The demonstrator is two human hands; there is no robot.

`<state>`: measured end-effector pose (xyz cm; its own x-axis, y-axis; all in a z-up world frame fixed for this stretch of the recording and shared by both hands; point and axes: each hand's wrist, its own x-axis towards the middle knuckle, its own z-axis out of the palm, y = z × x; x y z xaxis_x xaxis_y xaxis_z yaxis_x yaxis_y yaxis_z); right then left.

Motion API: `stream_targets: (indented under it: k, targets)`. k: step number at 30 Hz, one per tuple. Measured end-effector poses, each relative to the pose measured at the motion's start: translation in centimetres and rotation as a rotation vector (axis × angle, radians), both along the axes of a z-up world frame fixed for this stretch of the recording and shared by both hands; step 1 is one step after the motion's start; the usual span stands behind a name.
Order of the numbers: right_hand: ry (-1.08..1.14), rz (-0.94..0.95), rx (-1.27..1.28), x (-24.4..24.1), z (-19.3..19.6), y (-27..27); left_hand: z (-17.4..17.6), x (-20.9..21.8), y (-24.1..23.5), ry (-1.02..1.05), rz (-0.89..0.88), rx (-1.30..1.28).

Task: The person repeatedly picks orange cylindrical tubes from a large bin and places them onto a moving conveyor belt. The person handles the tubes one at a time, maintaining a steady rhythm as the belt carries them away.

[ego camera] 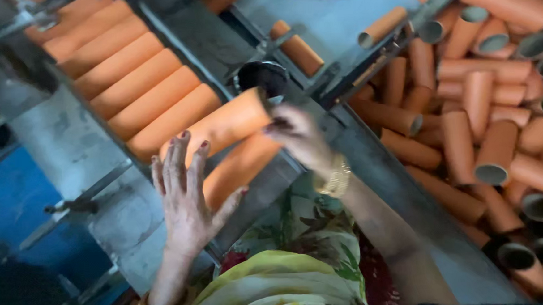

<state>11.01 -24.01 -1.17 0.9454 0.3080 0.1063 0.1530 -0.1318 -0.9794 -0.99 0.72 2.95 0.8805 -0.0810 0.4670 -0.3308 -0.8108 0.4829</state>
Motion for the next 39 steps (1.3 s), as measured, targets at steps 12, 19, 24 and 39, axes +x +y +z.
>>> stream_targets:
  k: [12, 19, 24, 39]
  targets:
    - [-0.48, -0.202, -0.789, 1.7, 6.0, -4.3, -3.5, 4.3, 0.9, 0.353, 0.088, 0.338]
    - [-0.318, -0.481, -1.382, 5.1, -0.1, -25.3, -3.7, 4.4, 0.7, 0.375, 0.112, 0.324]
    - [0.224, -0.346, -1.207, 4.4, -6.9, -34.1, -3.4, 4.3, 0.6, 0.356, 0.102, 0.31]
    - [-0.659, -0.76, -0.64, -7.2, 10.0, -18.7, -1.1, 2.4, -0.8, 0.069, -0.024, 0.182]
